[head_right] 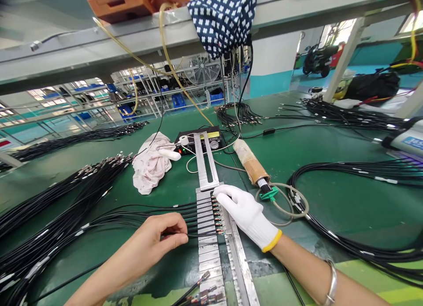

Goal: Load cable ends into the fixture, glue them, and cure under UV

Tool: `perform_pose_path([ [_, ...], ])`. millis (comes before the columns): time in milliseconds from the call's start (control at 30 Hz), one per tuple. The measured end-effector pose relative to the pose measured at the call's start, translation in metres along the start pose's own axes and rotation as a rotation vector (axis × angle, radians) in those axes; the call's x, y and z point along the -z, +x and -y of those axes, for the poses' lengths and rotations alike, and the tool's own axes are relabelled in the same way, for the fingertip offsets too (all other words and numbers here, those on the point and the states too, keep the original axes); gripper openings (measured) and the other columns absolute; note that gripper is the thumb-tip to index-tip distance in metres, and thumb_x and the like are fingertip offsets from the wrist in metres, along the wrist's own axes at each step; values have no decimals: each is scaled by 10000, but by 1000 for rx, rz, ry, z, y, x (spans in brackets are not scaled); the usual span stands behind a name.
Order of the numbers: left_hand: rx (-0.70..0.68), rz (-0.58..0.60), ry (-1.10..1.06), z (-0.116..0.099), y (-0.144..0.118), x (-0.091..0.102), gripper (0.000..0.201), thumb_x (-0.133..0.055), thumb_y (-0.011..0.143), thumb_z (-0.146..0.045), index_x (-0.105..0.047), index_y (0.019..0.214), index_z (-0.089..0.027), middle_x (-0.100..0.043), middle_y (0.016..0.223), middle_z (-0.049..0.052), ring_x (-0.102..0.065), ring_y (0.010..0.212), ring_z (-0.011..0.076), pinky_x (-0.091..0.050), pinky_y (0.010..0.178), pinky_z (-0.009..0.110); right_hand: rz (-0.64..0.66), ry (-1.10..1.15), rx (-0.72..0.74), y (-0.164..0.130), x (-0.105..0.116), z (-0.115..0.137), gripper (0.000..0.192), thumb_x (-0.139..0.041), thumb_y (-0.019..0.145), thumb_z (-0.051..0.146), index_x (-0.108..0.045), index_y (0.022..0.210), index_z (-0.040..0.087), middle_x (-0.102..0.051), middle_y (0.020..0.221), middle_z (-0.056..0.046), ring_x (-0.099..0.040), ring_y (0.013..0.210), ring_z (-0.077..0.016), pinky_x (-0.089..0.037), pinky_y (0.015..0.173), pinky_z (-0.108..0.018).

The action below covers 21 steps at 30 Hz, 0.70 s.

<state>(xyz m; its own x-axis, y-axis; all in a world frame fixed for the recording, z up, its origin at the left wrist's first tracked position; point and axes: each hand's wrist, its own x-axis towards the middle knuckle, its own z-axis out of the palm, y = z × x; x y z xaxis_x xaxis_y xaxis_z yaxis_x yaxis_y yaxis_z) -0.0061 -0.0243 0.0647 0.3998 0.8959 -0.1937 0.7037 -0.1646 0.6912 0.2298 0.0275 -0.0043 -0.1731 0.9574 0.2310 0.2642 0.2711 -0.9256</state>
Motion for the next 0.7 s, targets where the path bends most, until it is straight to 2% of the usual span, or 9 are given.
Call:
perform_pose_path([
  [267, 60, 127, 34, 8, 3, -3, 320, -451, 981, -313, -547, 732, -138, -584, 726, -17, -490, 688, 108, -329, 639, 235, 10, 2, -18, 0, -1, 1, 436, -499, 879, 491, -711, 1014, 134, -689, 1170, -110, -639, 1139, -232, -465, 1088, -388],
  [500, 117, 126, 164, 8, 6, -7, 337, -405, 1017, -296, -498, 734, -137, -572, 701, 4, -463, 630, 114, -318, 627, 250, 19, 19, -9, -1, -1, 3, 393, -501, 891, 471, -705, 985, 148, -688, 1173, -105, -636, 1143, -233, -464, 1086, -387],
  [700, 151, 123, 284, -1, 4, -13, 336, -384, 1046, -300, -473, 764, -141, -573, 791, 35, -486, 714, 150, -324, 697, 286, 13, 4, 17, -1, 0, 5, 375, -481, 900, 451, -696, 951, 148, -695, 1144, -107, -644, 1113, -245, -495, 1040, -397],
])
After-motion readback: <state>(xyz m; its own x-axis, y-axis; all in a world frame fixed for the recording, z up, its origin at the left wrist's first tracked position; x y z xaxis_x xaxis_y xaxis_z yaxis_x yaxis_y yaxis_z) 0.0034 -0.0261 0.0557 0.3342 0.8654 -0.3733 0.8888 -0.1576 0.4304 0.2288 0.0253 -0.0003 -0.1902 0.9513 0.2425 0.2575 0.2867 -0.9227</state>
